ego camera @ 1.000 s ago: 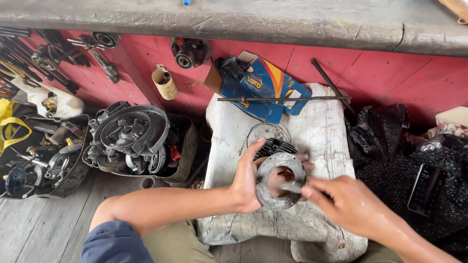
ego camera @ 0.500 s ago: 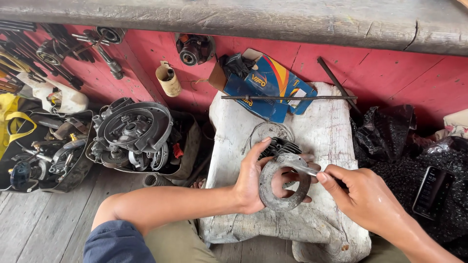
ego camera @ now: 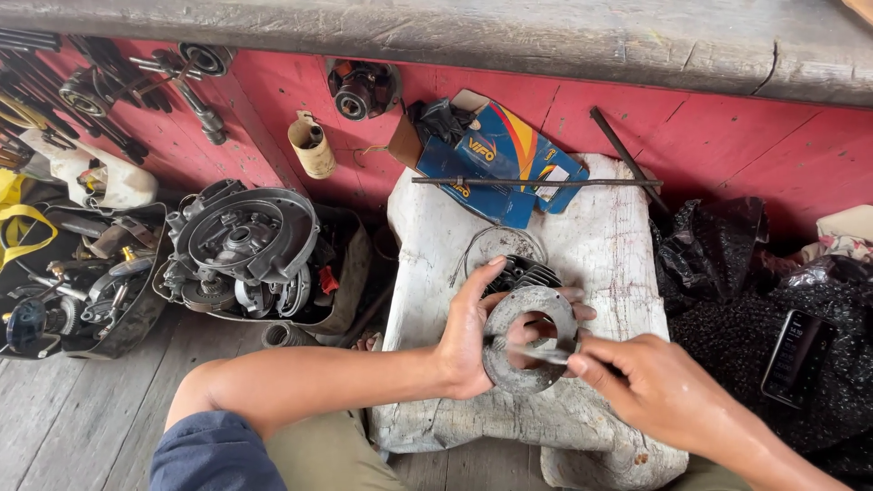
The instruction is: Using a small hand tool to scrape and clean the inner surface of a circular motorcycle engine component
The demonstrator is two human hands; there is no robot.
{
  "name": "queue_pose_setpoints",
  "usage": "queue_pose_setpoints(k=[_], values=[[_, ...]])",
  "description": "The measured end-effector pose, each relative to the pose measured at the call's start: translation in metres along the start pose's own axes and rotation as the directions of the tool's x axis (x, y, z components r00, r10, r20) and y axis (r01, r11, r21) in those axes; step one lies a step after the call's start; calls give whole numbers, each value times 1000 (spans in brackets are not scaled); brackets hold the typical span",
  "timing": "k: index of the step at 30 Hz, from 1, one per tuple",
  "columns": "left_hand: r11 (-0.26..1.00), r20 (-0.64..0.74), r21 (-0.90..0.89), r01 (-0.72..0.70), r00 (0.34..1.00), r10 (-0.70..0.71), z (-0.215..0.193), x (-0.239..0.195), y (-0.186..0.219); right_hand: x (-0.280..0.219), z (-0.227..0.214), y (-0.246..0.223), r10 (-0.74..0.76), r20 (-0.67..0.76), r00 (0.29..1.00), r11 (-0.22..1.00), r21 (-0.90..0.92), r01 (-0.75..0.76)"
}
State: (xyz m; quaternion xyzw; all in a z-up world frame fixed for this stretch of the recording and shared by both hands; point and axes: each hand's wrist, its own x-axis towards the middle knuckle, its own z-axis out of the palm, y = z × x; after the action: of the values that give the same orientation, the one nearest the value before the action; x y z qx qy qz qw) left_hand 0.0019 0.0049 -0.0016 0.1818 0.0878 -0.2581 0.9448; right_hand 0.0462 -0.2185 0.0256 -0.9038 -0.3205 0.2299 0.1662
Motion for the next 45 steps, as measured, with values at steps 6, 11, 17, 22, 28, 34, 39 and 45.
queue_pose_setpoints(k=[6, 11, 17, 22, 28, 34, 39, 45], values=[[1000, 77, -5, -2, 997, 2, -8, 0, -1, 2, -3, 10, 76, -266, 961, 997, 3, -78], [999, 19, -41, -20, 1000, 21, -11, 2, -5, 1, 4, 0, 52, -47, 998, 997, -54, -54], [998, -83, -17, -54, 995, 52, 3, -3, -1, 3, 0, 11, 118, -146, 982, 993, 1, -119], [1000, -65, -22, -5, 998, 3, 1, -2, -2, 2, 5, 2, 9, -9, 1000, 999, -52, -10], [999, -25, 37, -6, 1000, 7, -7, 1, -4, 9, -6, 18, 96, -186, 978, 995, 16, -94], [1000, -89, 12, 20, 996, -19, 1, -4, -6, 3, 0, 0, -14, -35, 999, 999, 45, 16], [996, -116, -85, -3, 993, -7, 3, -5, -3, 3, -5, -1, 28, 20, 999, 999, -44, -27], [1000, -61, 20, -7, 998, 9, -1, -4, -2, -1, -2, 7, 33, -195, 980, 999, 33, -27]])
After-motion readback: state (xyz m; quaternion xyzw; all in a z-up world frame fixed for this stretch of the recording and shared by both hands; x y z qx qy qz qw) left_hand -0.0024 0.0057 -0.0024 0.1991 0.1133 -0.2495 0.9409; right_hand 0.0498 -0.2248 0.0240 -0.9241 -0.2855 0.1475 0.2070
